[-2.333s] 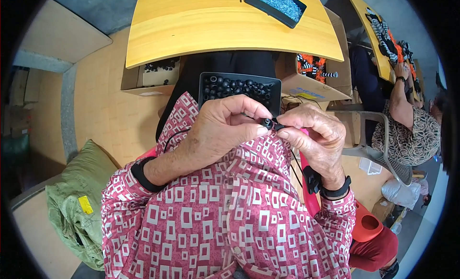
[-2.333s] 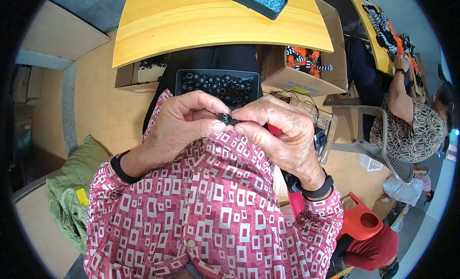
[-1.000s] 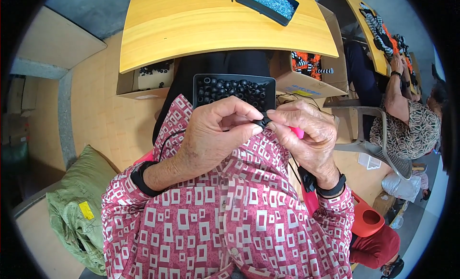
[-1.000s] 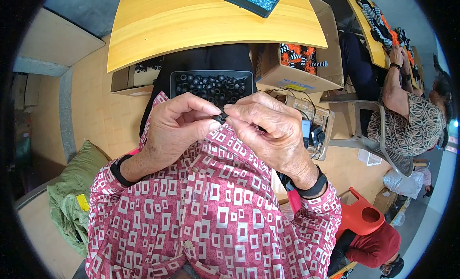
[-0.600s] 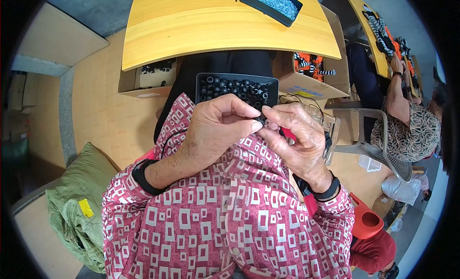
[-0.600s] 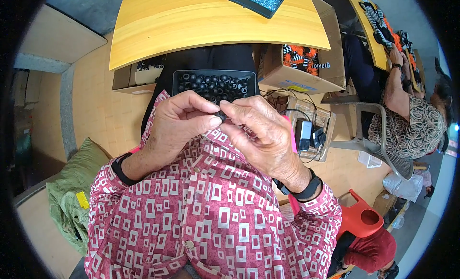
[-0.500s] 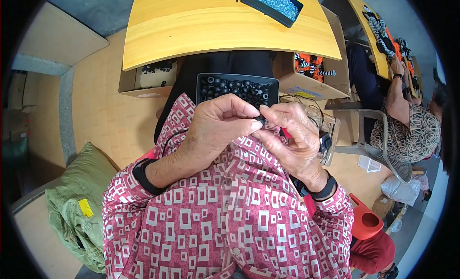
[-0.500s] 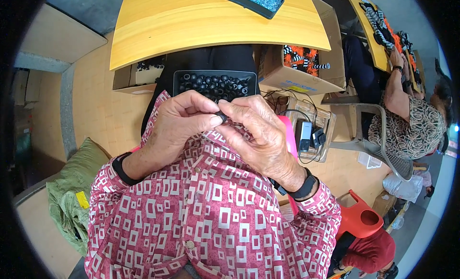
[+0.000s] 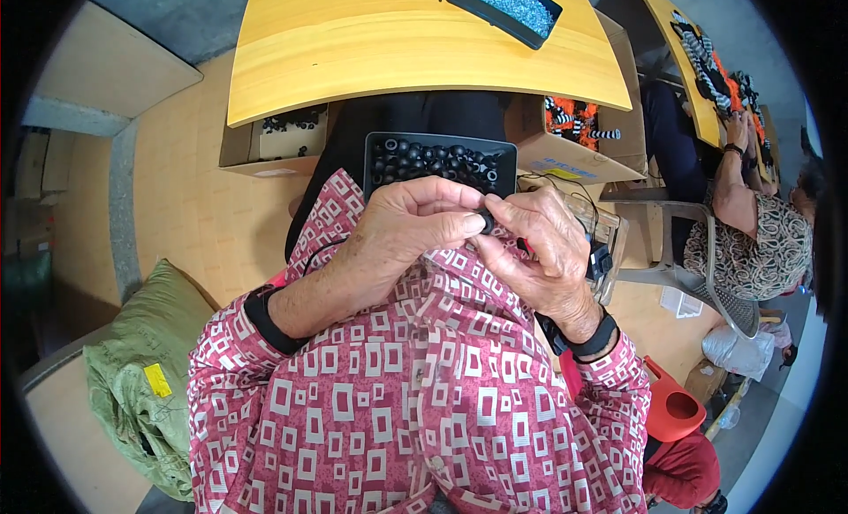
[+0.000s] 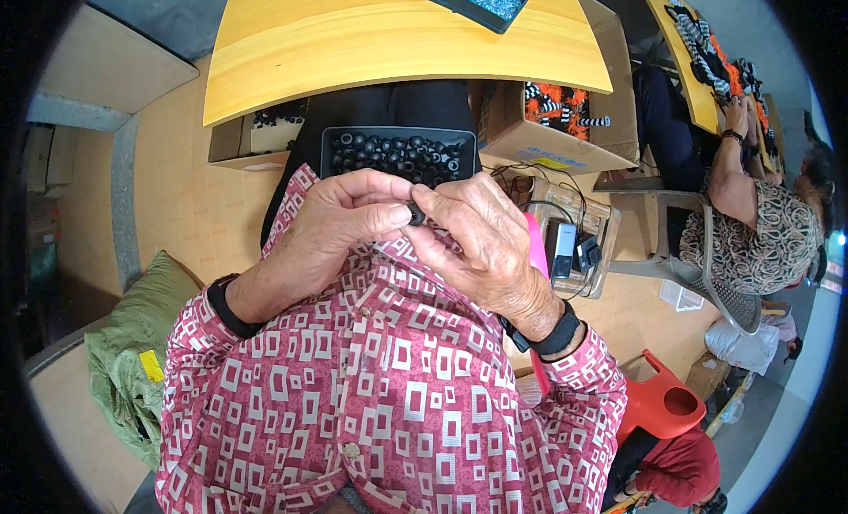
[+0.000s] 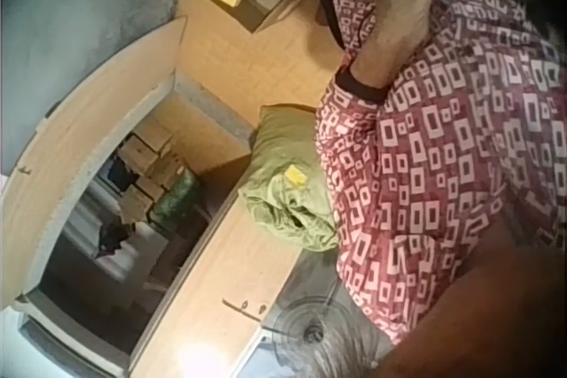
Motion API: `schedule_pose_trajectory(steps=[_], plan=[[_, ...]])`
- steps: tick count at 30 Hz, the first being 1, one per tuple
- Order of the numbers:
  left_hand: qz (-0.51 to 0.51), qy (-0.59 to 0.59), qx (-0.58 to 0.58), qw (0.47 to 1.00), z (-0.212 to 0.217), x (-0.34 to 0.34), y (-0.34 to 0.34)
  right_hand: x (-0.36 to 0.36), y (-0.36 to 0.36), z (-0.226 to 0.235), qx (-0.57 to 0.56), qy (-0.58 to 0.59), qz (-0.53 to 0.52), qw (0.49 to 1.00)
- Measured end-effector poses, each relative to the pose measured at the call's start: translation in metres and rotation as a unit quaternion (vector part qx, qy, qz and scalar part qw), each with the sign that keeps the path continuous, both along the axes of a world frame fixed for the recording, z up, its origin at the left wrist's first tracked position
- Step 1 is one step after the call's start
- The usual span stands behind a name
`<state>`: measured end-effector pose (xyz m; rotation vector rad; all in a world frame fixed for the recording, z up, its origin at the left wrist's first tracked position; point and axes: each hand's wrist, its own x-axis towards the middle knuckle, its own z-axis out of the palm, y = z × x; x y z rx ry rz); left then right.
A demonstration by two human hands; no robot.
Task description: The person assembles plastic cord locks by inserting small inner pieces into outer housings by hand.
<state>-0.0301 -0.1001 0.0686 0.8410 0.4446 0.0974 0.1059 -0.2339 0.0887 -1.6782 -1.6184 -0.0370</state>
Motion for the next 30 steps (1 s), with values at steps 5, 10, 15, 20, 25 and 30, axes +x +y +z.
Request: schedule_pose_trajectory(steps=[5, 10, 15, 20, 25, 30], plan=[[-0.034, 0.034, -0.004, 0.999, 0.007, 0.002, 0.002, -0.001, 0.001, 0.000, 0.004, 0.008, 0.010, 1.000], [-0.028, 0.010, 0.002, 1.000, -0.001, 0.000, 0.002, -0.001, 0.002, 0.004, -0.008, 0.041, 0.018, 0.999], [-0.005, -0.004, -0.027, 1.000, -0.001, 0.000, 0.000, -0.002, 0.001, 0.005, -0.012, 0.036, 0.009, 0.999], [-0.008, -0.002, -0.029, 1.000, 0.000, 0.001, -0.001, 0.000, 0.002, 0.004, -0.006, -0.001, 0.009, 1.000], [-0.033, -0.006, 0.027, 0.999, -0.001, -0.001, 0.001, 0.002, 0.001, 0.006, -0.014, -0.001, 0.013, 1.000], [-0.009, 0.009, -0.007, 1.000, 0.007, -0.001, -0.002, 0.004, -0.003, 0.009, -0.037, 0.034, -0.036, 0.998]])
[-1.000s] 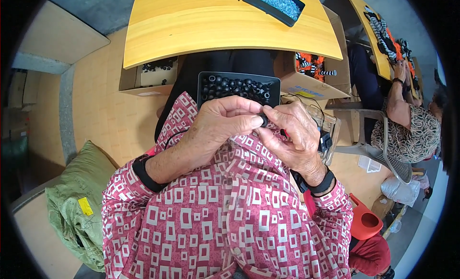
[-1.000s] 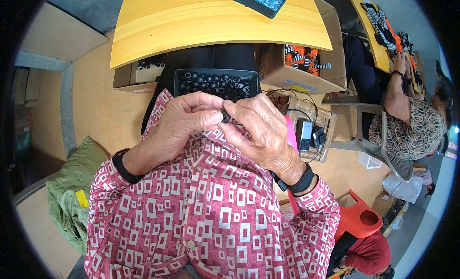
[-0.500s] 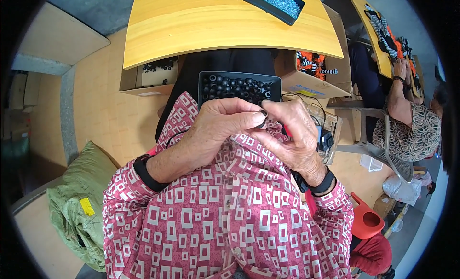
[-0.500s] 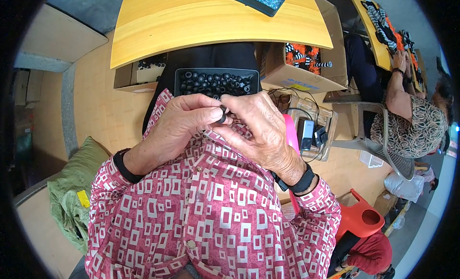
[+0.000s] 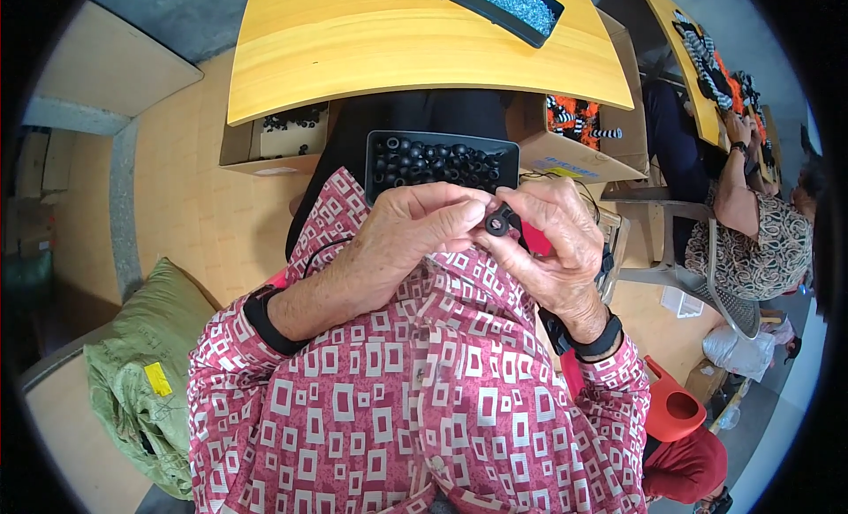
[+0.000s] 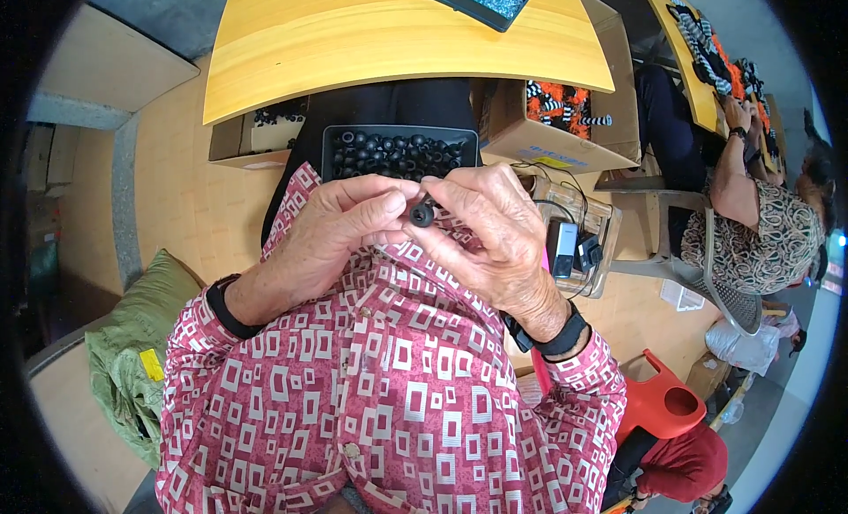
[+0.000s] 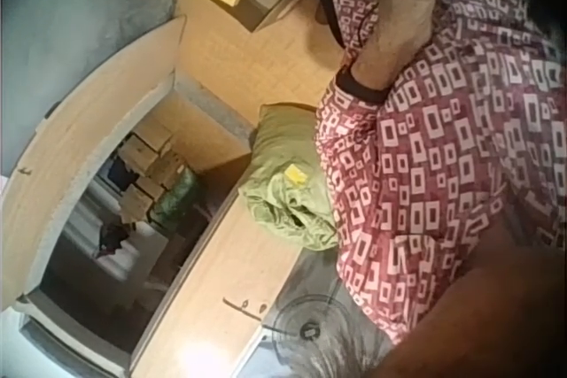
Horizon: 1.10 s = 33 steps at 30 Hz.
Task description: The person assembles plastic cord locks by inserting small inner pieces into outer housings by hand.
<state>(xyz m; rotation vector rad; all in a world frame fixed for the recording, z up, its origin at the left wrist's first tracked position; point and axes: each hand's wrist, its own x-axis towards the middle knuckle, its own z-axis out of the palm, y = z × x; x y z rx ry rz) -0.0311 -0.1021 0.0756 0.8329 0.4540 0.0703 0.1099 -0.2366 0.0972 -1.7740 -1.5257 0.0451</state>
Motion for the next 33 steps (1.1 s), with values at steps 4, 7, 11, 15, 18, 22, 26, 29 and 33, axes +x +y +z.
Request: schedule_pose_trajectory(steps=[4, 7, 11, 15, 18, 22, 26, 29, 33], plan=[[-0.051, -0.026, 0.091, 0.994, -0.003, -0.002, 0.004, 0.000, 0.000, 0.000, 0.010, 0.008, -0.003, 1.000], [-0.075, -0.019, 0.165, 0.983, 0.001, -0.003, 0.004, -0.001, 0.001, 0.002, 0.012, -0.002, 0.014, 1.000], [-0.075, -0.022, 0.166, 0.983, -0.001, -0.006, 0.004, -0.004, 0.000, 0.003, -0.001, -0.014, 0.046, 0.999], [-0.049, -0.029, 0.108, 0.993, -0.003, -0.007, -0.001, -0.005, 0.000, 0.007, -0.003, -0.024, 0.053, 0.998], [-0.052, -0.017, 0.092, 0.994, -0.004, -0.008, 0.000, 0.000, 0.000, 0.013, -0.044, -0.012, 0.081, 0.996], [-0.072, -0.006, 0.108, 0.992, -0.003, -0.006, -0.002, 0.016, -0.004, 0.010, -0.083, 0.098, 0.134, 0.983], [-0.059, -0.002, 0.123, 0.991, -0.001, -0.006, -0.003, 0.020, -0.002, 0.012, -0.100, 0.180, 0.140, 0.969], [-0.060, 0.001, 0.169, 0.984, -0.003, -0.006, -0.006, 0.019, -0.004, 0.015, -0.095, 0.186, 0.135, 0.968], [-0.058, 0.001, 0.189, 0.980, -0.005, -0.005, -0.004, 0.012, -0.003, 0.015, -0.085, 0.124, 0.115, 0.982]])
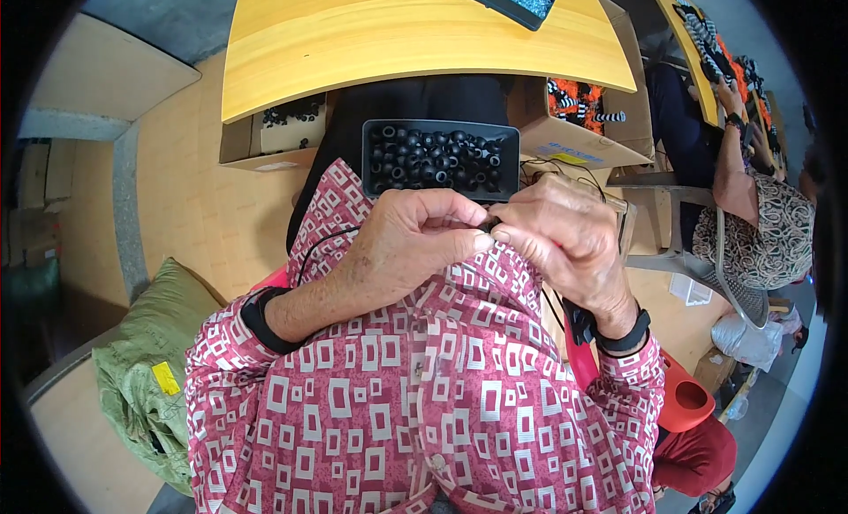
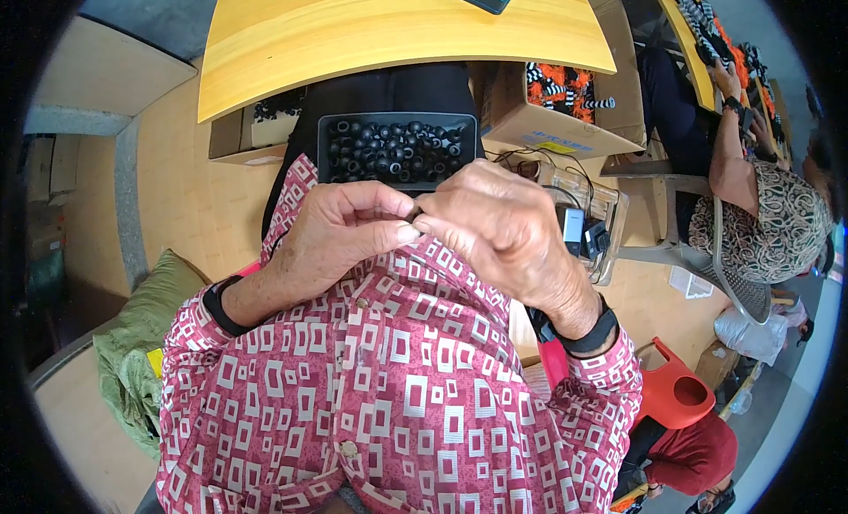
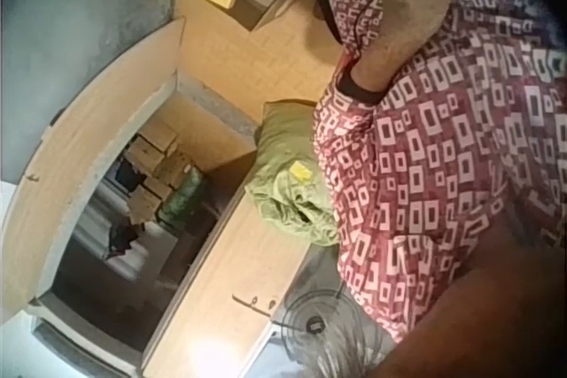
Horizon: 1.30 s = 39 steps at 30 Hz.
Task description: The person assembles plastic cord locks by inserting small inner pieces into outer housings by hand.
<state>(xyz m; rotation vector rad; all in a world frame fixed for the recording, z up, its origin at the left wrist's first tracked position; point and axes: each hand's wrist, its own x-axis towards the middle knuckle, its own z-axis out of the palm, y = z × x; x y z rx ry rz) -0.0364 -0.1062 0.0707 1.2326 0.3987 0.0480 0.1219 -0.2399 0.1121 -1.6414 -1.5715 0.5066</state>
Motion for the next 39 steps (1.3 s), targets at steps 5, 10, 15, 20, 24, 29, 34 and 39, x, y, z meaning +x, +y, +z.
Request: schedule_pose_trajectory(steps=[5, 10, 15, 20, 24, 29, 34, 39], plan=[[-0.012, -0.007, -0.087, 0.996, 0.002, -0.002, 0.001, 0.000, -0.002, -0.003, 0.037, -0.017, 0.009, 0.999], [-0.008, -0.005, -0.143, 0.990, 0.001, -0.002, -0.001, 0.000, -0.006, -0.007, 0.055, -0.089, 0.024, 0.994], [-0.005, -0.008, -0.137, 0.990, 0.001, 0.000, 0.001, -0.008, -0.004, -0.005, 0.084, -0.169, 0.018, 0.982], [0.001, -0.004, -0.104, 0.995, 0.003, 0.002, 0.001, -0.011, -0.004, -0.008, 0.090, -0.215, -0.014, 0.972], [-0.014, 0.001, -0.097, 0.995, 0.000, 0.000, 0.003, -0.010, -0.003, -0.011, 0.104, -0.212, -0.010, 0.972], [-0.035, 0.013, -0.110, 0.993, 0.001, 0.000, 0.006, -0.009, -0.006, -0.017, 0.124, -0.185, -0.050, 0.974], [-0.052, -0.019, -0.049, 0.997, 0.005, -0.003, 0.005, -0.010, -0.004, -0.012, 0.117, -0.191, -0.043, 0.974], [-0.111, -0.069, -0.100, 0.986, 0.005, -0.002, 0.001, -0.013, -0.004, -0.015, 0.115, -0.184, -0.032, 0.976]])
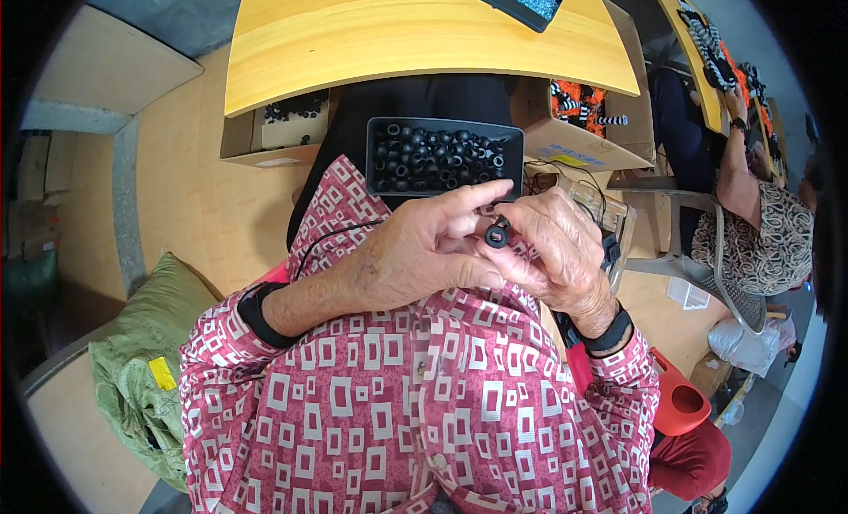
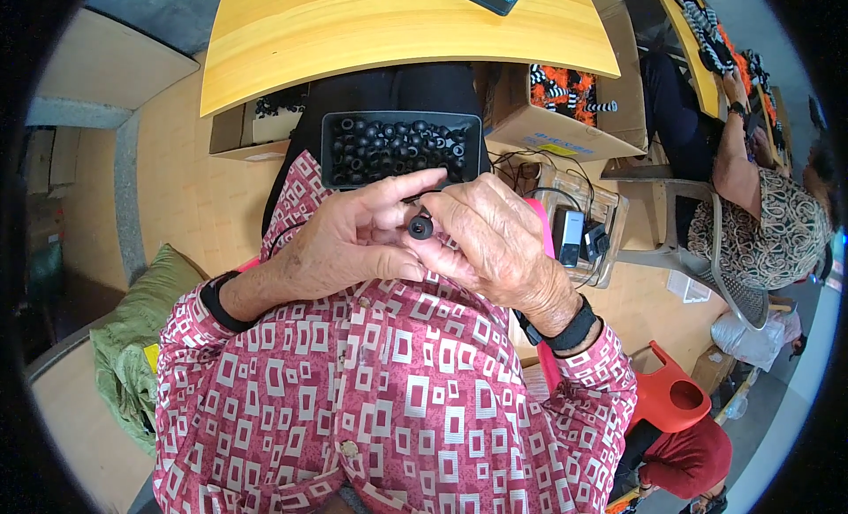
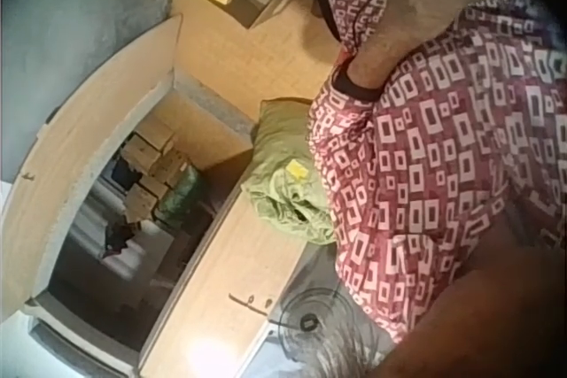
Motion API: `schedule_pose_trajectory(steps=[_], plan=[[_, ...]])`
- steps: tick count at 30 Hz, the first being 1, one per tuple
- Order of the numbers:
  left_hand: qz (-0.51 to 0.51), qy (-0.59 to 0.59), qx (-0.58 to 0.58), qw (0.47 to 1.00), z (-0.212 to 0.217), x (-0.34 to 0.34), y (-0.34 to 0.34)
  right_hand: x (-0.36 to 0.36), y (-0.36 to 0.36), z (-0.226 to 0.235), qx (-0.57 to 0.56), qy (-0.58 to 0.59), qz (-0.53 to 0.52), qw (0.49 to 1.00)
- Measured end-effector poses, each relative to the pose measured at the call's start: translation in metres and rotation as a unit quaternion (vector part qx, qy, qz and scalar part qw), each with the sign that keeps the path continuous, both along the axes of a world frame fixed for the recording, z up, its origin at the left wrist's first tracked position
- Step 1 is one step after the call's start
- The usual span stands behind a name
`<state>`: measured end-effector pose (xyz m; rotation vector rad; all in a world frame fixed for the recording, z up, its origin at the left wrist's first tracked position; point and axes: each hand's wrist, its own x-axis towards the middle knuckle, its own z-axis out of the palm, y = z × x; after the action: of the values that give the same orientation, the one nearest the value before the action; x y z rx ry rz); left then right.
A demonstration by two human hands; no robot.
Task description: The person assembles plastic cord locks by inserting small inner pieces into outer housings by hand.
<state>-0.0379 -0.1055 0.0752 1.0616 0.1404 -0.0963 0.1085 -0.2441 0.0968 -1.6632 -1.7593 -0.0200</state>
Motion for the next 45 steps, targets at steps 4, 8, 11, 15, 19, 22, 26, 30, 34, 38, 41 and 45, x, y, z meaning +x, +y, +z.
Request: schedule_pose_trajectory(steps=[4, 8, 11, 15, 19, 22, 26, 30, 34, 38, 41, 45], plan=[[-0.013, 0.002, 0.135, 0.991, 0.001, 0.001, -0.001, -0.001, 0.000, -0.006, 0.010, 0.001, 0.014, 1.000], [-0.038, 0.020, 0.254, 0.966, 0.010, 0.002, 0.003, -0.003, -0.002, -0.007, 0.010, -0.003, 0.026, 1.000], [-0.089, 0.018, 0.339, 0.936, 0.019, 0.005, 0.011, -0.002, -0.005, -0.009, -0.008, 0.005, 0.037, 0.999], [0.038, -0.036, 0.148, 0.988, -0.005, -0.002, 0.000, -0.001, -0.004, -0.004, -0.013, 0.012, 0.047, 0.999], [0.023, 0.128, -0.066, 0.989, -0.004, -0.004, 0.008, -0.002, -0.006, -0.006, -0.002, -0.039, 0.033, 0.999], [0.032, 0.140, -0.076, 0.987, -0.007, -0.005, 0.007, -0.005, -0.004, -0.003, -0.003, -0.068, 0.032, 0.997], [0.031, 0.119, 0.015, 0.992, -0.003, -0.005, 0.009, -0.003, -0.001, 0.010, -0.060, 0.000, 0.052, 0.997], [0.062, 0.120, 0.060, 0.989, -0.002, -0.006, 0.002, 0.005, -0.001, 0.011, -0.096, 0.078, 0.066, 0.990], [0.092, 0.085, 0.075, 0.989, -0.006, -0.006, -0.001, 0.005, 0.000, 0.013, -0.132, 0.115, 0.045, 0.984], [0.121, 0.056, 0.182, 0.974, -0.003, -0.006, -0.004, 0.002, 0.000, 0.014, -0.115, 0.115, 0.032, 0.986], [0.141, 0.037, 0.272, 0.951, 0.002, -0.007, -0.007, -0.004, 0.000, 0.018, -0.121, 0.111, 0.005, 0.986], [0.142, 0.036, 0.298, 0.943, 0.004, -0.007, -0.005, -0.010, -0.002, 0.015, -0.109, 0.124, -0.028, 0.986]])
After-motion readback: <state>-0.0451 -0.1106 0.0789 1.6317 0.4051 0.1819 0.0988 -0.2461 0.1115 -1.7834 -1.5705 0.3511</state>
